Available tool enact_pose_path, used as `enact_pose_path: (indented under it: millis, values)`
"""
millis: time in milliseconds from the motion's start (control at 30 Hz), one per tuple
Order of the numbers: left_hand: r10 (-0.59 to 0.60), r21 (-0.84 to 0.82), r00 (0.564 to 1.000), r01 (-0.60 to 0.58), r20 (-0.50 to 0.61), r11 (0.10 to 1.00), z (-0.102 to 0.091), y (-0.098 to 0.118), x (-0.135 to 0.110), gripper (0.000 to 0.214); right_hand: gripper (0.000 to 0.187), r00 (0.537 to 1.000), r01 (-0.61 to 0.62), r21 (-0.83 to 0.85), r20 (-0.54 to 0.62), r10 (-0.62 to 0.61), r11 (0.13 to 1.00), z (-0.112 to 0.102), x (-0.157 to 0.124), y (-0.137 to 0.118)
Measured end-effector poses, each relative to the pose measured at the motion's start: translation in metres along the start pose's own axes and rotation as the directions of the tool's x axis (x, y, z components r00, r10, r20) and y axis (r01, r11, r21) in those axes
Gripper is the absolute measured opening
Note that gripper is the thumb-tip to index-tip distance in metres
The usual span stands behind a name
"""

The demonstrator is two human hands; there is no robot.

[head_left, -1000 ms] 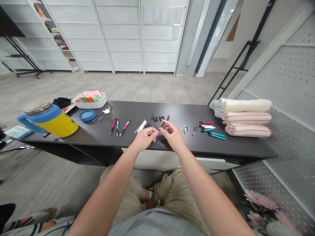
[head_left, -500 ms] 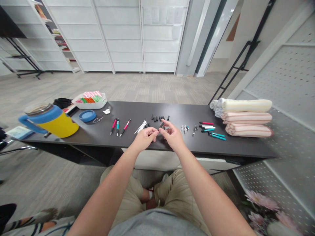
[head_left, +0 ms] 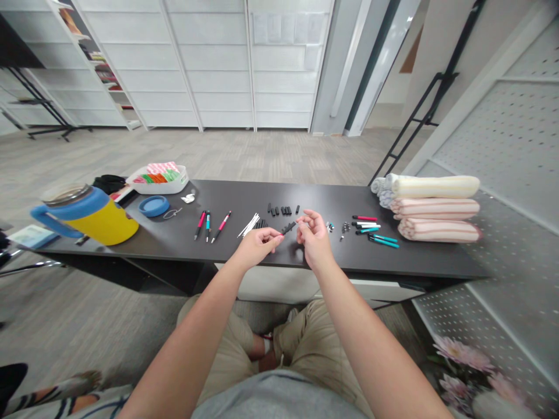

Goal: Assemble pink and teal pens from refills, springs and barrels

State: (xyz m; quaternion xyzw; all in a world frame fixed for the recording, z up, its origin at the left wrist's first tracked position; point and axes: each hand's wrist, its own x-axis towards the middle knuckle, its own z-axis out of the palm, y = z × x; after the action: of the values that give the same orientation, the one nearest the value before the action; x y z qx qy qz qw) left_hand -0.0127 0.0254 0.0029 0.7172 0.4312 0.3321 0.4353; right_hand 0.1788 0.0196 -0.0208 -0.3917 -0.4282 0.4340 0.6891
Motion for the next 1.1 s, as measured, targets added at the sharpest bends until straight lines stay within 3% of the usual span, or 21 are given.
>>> enact_pose_path:
  millis: [1100]
  values:
    - [-0.006, -0.021, 1.000, 0.006, 0.014, 1.000, -0.0038, 0.0049, -0.0023, 0.037, 0.064, 0.984, -0.119, -0.013, 0.130, 0.120, 0.993, -0.0005, 0.0002, -0.0068]
